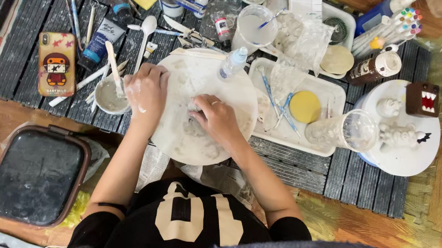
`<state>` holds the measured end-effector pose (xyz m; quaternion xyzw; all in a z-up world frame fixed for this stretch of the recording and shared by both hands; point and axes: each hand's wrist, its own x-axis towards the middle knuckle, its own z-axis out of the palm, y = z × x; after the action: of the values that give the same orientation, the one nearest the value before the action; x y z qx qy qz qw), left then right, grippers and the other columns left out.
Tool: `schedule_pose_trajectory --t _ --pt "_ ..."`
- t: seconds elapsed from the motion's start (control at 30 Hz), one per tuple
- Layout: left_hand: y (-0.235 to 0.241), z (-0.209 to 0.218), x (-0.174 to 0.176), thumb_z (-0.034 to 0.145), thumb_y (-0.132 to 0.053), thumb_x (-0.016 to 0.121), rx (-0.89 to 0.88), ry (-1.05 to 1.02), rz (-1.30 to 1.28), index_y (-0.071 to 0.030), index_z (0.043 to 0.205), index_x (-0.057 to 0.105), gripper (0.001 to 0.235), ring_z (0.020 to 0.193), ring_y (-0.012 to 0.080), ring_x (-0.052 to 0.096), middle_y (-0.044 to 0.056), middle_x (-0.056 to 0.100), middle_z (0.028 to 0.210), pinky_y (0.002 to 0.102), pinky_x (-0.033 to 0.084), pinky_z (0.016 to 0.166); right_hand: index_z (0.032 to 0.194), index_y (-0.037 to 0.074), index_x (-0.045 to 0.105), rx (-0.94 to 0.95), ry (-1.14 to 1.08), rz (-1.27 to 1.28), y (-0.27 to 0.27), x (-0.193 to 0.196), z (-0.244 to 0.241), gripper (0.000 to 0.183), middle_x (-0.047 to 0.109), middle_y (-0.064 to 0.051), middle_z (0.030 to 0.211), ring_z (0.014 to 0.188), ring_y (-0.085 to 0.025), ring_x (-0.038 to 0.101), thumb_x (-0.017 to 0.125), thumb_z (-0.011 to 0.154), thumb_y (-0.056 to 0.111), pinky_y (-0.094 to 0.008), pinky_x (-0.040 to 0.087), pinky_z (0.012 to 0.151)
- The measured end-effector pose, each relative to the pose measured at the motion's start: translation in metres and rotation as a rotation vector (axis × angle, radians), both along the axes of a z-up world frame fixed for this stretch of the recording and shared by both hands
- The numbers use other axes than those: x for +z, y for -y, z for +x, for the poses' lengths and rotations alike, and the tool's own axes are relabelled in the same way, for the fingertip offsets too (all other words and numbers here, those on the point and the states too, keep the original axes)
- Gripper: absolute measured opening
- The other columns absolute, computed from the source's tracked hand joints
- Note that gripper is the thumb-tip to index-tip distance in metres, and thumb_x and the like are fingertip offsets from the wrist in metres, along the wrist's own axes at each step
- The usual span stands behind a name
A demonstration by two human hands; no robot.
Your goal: The person cleans a white circular board using a yellow sponge and water, then kneads a white clay-like substance on the board. They handle small clay figurines and a paint palette, picking up a brush and dipping it into paint.
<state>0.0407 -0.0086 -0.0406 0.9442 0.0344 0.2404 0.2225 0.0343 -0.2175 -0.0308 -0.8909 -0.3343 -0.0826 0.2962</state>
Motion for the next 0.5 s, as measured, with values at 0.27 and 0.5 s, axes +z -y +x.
schedule_pose_trajectory --t 0.27,0.5 --pt "-0.016 0.003 -0.006 0.095 -0.021 0.073 -0.126 0.002 0.255 -0.007 0.103 0.060 0.020 0.086 0.0259 0.065 0.008 0.059 0.101 0.039 0.045 0.077 0.109 0.008 0.063 -0.011 -0.062 0.009 0.001 0.003 -0.003 0.033 0.074 -0.008 0.107 0.076 -0.025 0.071 0.083 0.085 0.019 -0.037 0.059 0.068" --pt "-0.075 -0.041 0.009 0.106 -0.008 0.066 -0.093 0.116 -0.152 -0.001 0.112 0.055 0.014 0.095 0.0367 0.063 0.016 0.059 0.111 0.046 0.053 0.079 0.106 0.008 0.060 0.007 -0.020 0.050 -0.001 0.003 -0.002 0.030 0.074 -0.008 0.106 0.073 -0.027 0.071 0.081 0.087 0.019 -0.038 0.057 0.066"
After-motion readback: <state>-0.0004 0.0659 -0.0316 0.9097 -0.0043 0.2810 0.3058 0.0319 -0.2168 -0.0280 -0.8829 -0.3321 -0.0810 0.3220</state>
